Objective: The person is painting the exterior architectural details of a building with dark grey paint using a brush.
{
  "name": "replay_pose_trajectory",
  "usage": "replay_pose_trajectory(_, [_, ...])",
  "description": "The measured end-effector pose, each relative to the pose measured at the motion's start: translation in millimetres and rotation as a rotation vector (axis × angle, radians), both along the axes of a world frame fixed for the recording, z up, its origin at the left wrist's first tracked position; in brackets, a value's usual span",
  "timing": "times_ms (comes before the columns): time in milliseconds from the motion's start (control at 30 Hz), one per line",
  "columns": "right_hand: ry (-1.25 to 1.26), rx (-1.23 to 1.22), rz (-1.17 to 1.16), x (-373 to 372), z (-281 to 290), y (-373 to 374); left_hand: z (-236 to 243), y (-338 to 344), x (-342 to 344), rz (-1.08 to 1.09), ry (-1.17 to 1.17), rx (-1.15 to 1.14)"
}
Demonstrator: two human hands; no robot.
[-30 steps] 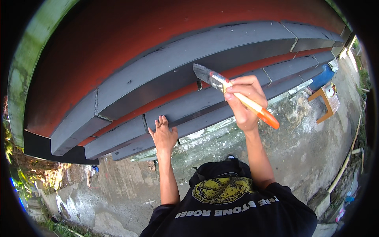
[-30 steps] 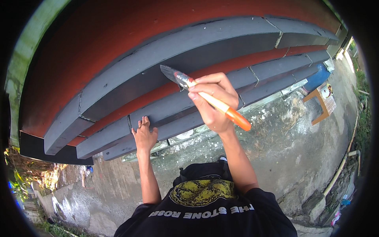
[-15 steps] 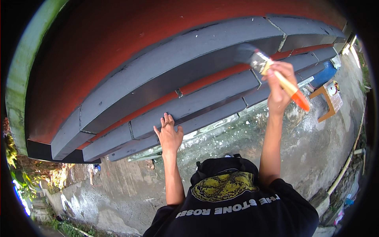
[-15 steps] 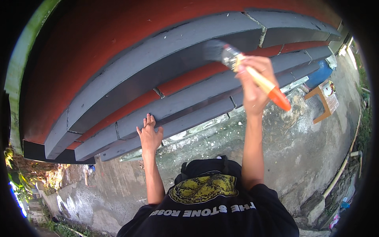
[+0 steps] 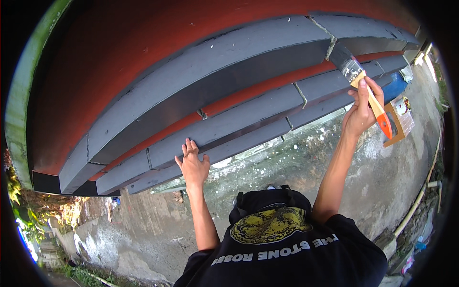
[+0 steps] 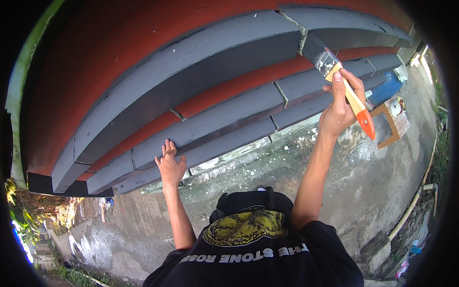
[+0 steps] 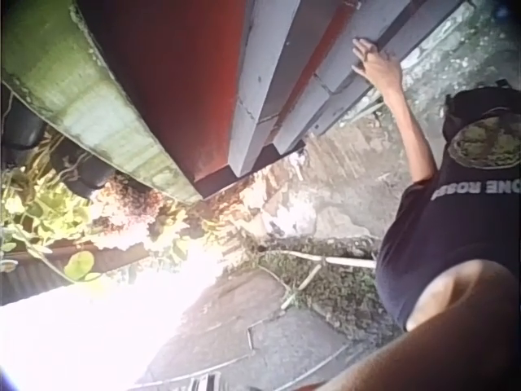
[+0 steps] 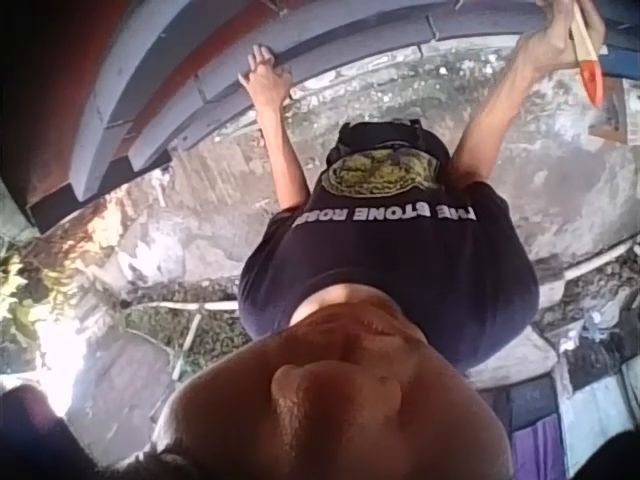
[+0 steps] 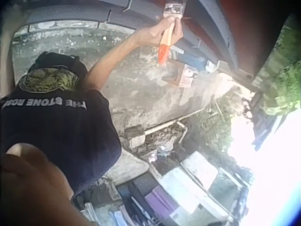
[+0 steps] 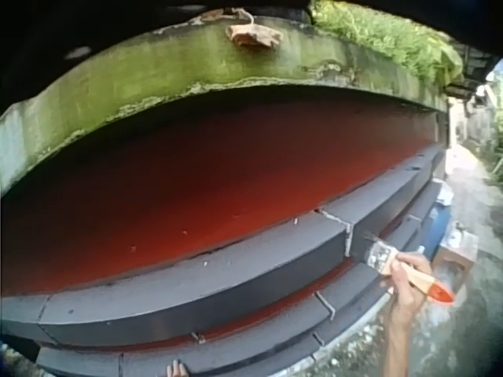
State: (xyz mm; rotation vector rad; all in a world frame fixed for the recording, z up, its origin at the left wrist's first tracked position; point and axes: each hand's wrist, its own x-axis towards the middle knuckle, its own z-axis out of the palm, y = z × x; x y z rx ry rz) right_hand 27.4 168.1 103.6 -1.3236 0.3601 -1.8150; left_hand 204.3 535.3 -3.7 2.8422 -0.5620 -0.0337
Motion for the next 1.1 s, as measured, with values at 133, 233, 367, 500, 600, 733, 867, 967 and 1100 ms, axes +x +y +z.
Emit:
replay_pose_trajectory(133, [-0.007, -0.125, 0.443, 9, -11, 33, 0, -2, 2, 0.023, 0.025, 0.039])
replay_pose_trajectory(233, [0.048, 0.001, 0.09, 12, -15, 9, 2, -2, 3, 0.006, 0.022, 0.009])
replay_pose_trajectory(367, [-0.034, -0.074, 0.184, -7, -22, 19, 2, -2, 0, -0.002, 0.02, 0.011])
replay_pose_trajectory(500, [0.146, -0.144, 0.415, 1, -23, 37, 0, -1, 3, 0.014, 0.021, 0.037])
replay_pose_trajectory(600, [0.094, -0.021, -0.073, -4, -26, 8, -1, 0, 3, 0.002, -0.004, -0.004])
replay_pose_trajectory(733, [0.044, -0.111, -0.187, -6, -24, 33, -2, 0, 0, 0.012, -0.006, 0.01])
replay_pose_trajectory(867, [0.271, -0.213, -0.207, 30, -26, 96, -1, -6, 0, 0.018, -0.027, 0.029])
replay_pose_trajectory(967, [0.196, -0.354, 0.112, 63, -23, 169, -5, -2, 0, 0.011, -0.05, -0.001])
replay_pose_trajectory(1100, [0.123, -0.402, 0.677, 95, -31, 246, -52, 24, 9, -0.141, -0.221, -0.155])
